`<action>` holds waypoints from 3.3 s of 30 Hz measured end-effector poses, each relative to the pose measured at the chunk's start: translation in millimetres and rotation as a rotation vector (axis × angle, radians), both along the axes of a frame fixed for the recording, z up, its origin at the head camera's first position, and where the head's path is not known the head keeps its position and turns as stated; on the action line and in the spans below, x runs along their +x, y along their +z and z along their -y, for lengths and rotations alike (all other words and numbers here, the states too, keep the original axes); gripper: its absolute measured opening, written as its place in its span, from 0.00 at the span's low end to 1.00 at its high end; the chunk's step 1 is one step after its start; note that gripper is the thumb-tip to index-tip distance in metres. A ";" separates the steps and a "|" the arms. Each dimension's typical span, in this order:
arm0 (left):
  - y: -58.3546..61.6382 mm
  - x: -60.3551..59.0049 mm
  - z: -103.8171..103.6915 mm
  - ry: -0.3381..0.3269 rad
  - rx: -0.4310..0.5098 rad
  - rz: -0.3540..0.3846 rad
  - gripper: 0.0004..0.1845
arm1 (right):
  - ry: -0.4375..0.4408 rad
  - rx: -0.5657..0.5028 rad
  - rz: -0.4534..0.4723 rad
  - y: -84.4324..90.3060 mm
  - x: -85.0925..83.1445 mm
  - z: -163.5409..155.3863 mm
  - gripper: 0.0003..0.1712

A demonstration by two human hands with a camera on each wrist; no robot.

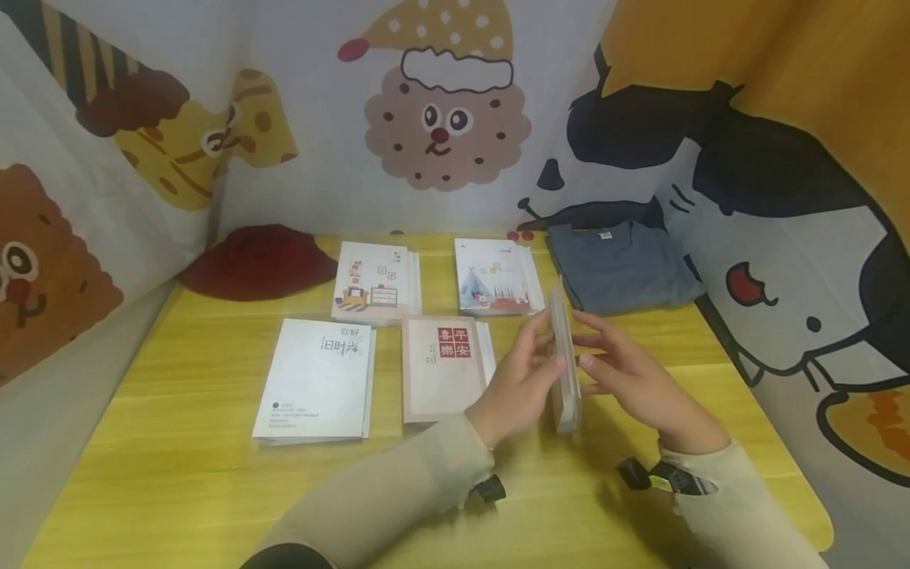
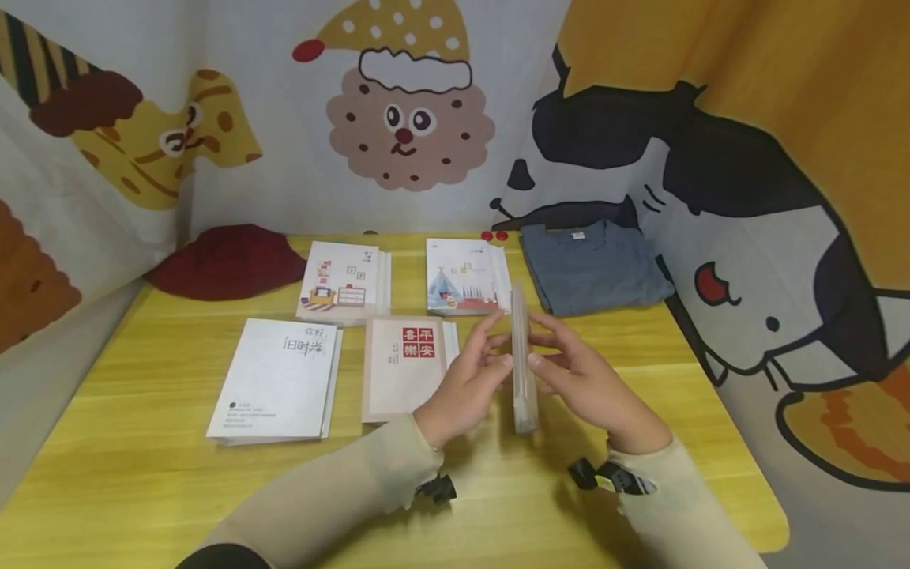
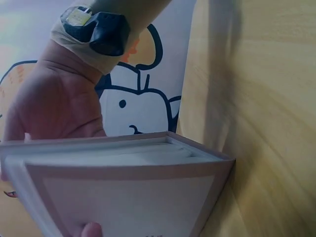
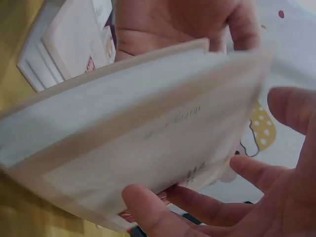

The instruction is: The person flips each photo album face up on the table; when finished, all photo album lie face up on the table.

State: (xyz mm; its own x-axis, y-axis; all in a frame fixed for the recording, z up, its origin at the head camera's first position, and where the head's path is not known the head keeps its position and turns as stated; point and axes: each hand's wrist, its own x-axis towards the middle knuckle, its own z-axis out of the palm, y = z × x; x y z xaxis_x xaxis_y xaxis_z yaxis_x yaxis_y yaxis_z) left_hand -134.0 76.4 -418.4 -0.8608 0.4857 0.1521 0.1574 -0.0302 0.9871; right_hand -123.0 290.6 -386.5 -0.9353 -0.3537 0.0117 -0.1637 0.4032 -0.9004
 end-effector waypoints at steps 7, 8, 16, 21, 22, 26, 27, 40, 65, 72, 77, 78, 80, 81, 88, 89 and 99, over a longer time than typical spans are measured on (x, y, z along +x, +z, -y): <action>-5.6 -0.6 -7.4 -0.062 -0.014 0.021 0.34 | -0.050 0.100 0.041 17.5 3.4 -12.1 0.41; -7.0 -0.4 -8.2 -0.073 -0.034 0.041 0.34 | -0.057 0.134 0.042 19.7 3.7 -14.5 0.40; -25.4 -5.9 -13.2 -0.086 -0.240 0.108 0.33 | -0.107 0.388 0.091 11.0 -7.3 -29.7 0.31; -32.7 -10.6 -13.8 -0.078 -0.284 0.106 0.35 | -0.144 0.438 0.076 -8.3 -11.6 -37.6 0.34; -33.8 -10.7 -14.0 -0.076 -0.293 0.105 0.35 | -0.147 0.432 0.076 -11.9 -12.3 -38.7 0.35; -35.9 -9.4 -14.0 -0.045 -0.350 0.092 0.36 | -0.148 0.387 0.072 -26.7 -15.7 -44.0 0.35; -36.2 -9.0 -13.9 -0.031 -0.372 0.080 0.36 | -0.151 0.379 0.081 -30.0 -16.4 -45.7 0.35; -38.0 -9.2 -13.1 0.018 -0.563 0.035 0.36 | -0.210 0.343 0.209 -47.1 -16.6 -65.2 0.37; -34.5 -12.6 -6.6 0.000 -0.672 0.037 0.46 | -0.102 0.477 0.141 -52.2 -26.1 -39.0 0.37; -35.2 -15.0 -5.6 -0.007 -0.679 0.030 0.46 | -0.120 0.473 0.197 -52.8 -28.9 -37.3 0.38; -34.7 -15.7 -4.3 -0.012 -0.685 0.041 0.46 | -0.122 0.483 0.204 -51.2 -29.3 -35.0 0.39; -34.7 -15.9 -4.1 -0.013 -0.684 0.042 0.46 | -0.122 0.482 0.204 -51.0 -29.2 -34.6 0.39; -35.1 -16.9 -4.3 -0.017 -0.687 0.044 0.46 | -0.121 0.483 0.206 -50.8 -29.4 -34.4 0.39; -35.4 -17.2 -4.4 -0.020 -0.689 0.044 0.46 | -0.121 0.485 0.206 -50.9 -29.5 -34.4 0.39; -36.4 -19.3 -6.2 -0.033 -0.696 0.037 0.46 | -0.135 0.505 0.233 -52.8 -31.5 -35.8 0.39; -36.2 -19.6 -6.5 -0.034 -0.692 0.038 0.46 | -0.134 0.514 0.229 -53.1 -32.0 -36.0 0.39; -26.9 -17.4 -0.4 -0.032 -0.687 0.040 0.44 | -0.103 0.588 0.131 -50.1 -33.8 -38.8 0.36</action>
